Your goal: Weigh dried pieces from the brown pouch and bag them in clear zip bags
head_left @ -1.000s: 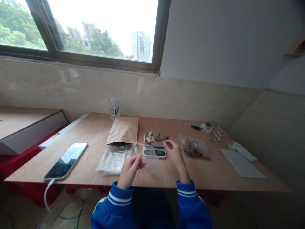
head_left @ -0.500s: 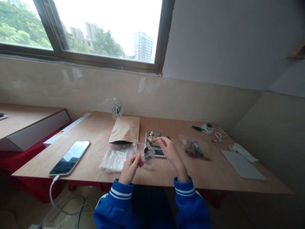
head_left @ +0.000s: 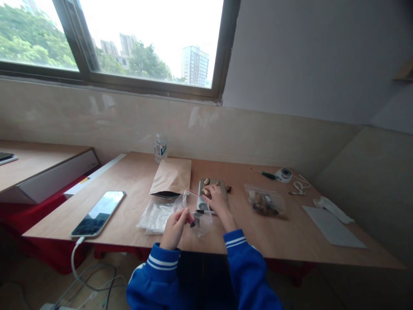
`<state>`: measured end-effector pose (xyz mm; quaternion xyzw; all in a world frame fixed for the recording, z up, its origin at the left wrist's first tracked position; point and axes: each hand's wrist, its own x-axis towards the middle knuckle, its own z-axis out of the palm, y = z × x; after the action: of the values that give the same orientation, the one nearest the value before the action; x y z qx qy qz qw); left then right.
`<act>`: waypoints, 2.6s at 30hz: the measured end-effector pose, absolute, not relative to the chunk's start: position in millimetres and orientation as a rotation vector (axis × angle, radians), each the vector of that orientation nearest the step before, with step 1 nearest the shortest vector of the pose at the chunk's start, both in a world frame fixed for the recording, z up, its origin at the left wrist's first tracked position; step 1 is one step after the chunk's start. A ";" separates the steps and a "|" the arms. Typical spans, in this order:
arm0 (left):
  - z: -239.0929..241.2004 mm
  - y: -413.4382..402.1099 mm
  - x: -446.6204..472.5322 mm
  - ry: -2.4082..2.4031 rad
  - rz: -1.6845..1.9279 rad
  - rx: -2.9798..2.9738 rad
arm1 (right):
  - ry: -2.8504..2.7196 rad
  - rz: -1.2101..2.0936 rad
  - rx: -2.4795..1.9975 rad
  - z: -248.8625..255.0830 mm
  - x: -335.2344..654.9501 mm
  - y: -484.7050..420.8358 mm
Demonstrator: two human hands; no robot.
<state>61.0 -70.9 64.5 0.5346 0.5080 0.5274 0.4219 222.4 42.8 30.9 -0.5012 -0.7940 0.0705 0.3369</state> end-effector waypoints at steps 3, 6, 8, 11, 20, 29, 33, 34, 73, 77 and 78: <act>61.9 -69.4 58.9 1.287 1.326 1.322 | -1.919 0.268 -1.320 36.9 227.1 37.5; 59.8 -68.6 57.9 1.302 1.324 1.308 | -1.613 0.531 -1.273 48.1 232.5 33.1; 58.8 -68.1 57.7 1.307 1.316 1.293 | -1.342 0.724 -1.164 59.8 234.8 28.7; 57.1 -67.2 57.7 1.314 1.303 1.254 | -1.040 0.882 -0.969 79.4 233.0 16.3; 51.5 -65.1 43.5 1.320 1.283 1.133 | -1.682 0.634 -1.098 82.4 219.4 5.3; 53.8 -69.4 33.5 1.287 1.227 1.104 | -1.996 0.219 -1.359 40.3 204.8 78.7; 52.9 -68.9 30.8 1.290 1.229 1.168 | -1.973 0.202 -1.358 41.3 208.6 76.0; 51.8 -68.4 30.3 1.292 1.238 1.168 | -1.964 0.200 -1.356 43.5 211.5 71.3; 50.6 -68.1 30.5 1.269 1.202 1.165 | -1.201 0.673 -1.025 62.4 241.0 43.0; 48.2 -67.1 31.1 1.268 1.207 1.153 | -1.277 0.913 -0.934 92.2 233.0 16.5; 48.1 -67.2 31.0 1.268 1.210 1.143 | -1.308 0.972 -0.919 97.2 232.2 10.2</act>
<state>31.0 -67.2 48.1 0.4726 0.5246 0.5006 0.5008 232.2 10.2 97.2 -0.3955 -0.5626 0.4180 0.5936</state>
